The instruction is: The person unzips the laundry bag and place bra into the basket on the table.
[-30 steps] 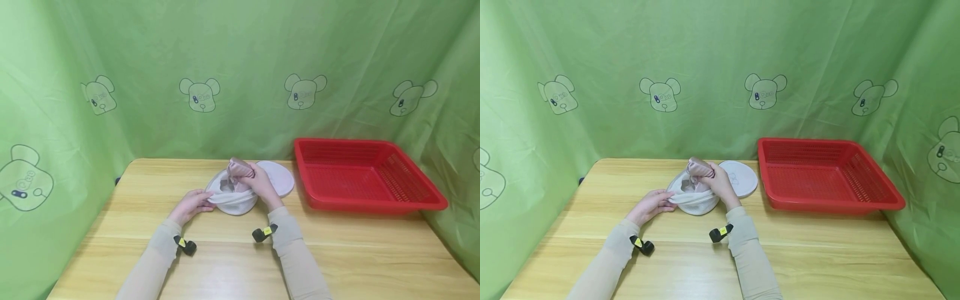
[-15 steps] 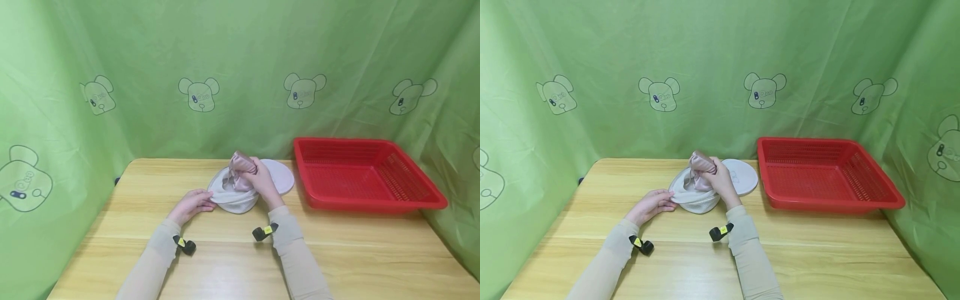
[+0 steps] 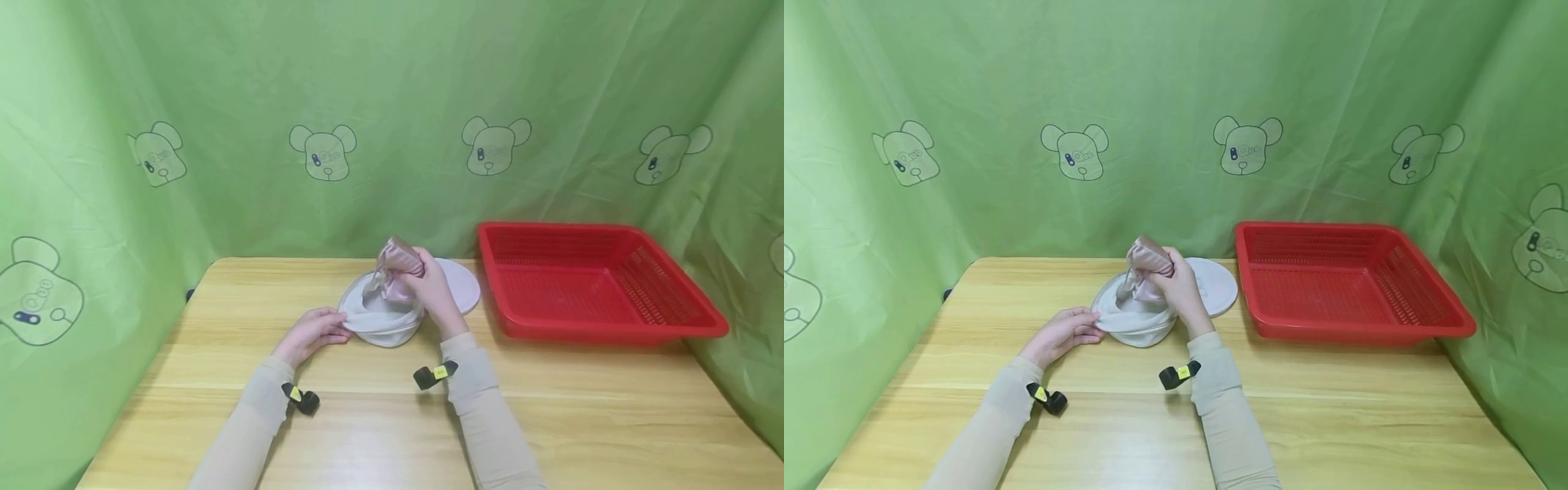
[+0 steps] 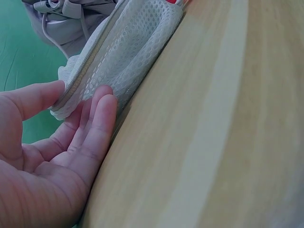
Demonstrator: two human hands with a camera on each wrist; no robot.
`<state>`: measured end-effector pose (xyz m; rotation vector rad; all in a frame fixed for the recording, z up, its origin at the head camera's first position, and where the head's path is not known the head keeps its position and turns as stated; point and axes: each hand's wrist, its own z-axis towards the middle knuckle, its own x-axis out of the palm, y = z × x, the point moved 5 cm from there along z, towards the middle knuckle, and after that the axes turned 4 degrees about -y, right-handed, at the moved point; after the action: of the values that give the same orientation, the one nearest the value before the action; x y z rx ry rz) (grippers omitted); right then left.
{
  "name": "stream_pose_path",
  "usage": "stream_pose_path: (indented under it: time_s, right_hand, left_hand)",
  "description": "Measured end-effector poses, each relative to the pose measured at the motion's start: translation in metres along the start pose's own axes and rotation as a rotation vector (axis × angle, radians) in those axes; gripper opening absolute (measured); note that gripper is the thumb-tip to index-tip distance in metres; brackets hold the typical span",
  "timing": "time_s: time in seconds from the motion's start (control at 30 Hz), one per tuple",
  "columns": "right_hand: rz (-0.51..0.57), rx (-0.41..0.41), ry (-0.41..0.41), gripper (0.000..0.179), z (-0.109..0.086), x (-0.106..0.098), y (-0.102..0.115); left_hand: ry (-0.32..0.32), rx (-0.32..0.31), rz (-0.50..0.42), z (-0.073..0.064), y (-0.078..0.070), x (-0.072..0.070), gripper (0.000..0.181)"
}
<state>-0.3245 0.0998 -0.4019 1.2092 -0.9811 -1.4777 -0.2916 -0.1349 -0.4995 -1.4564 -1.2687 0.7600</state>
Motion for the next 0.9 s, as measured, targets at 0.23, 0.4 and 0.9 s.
stream_pose_path:
  time_s: [0.23,0.4,0.9]
  right_hand:
    - [0.06,-0.003,-0.015,0.05,-0.004,-0.001,0.012]
    - [0.057,-0.007,-0.002,0.051,-0.004,-0.001,0.015]
    - [0.003,-0.044,0.064,0.049,0.002,-0.003,0.032]
  left_hand:
    - [-0.002,-0.005,-0.005,-0.001,0.0,-0.001,0.02]
    - [0.0,-0.003,0.001,-0.001,-0.001,-0.002,0.021]
    - [-0.002,-0.009,-0.01,0.001,0.0,-0.001,0.021]
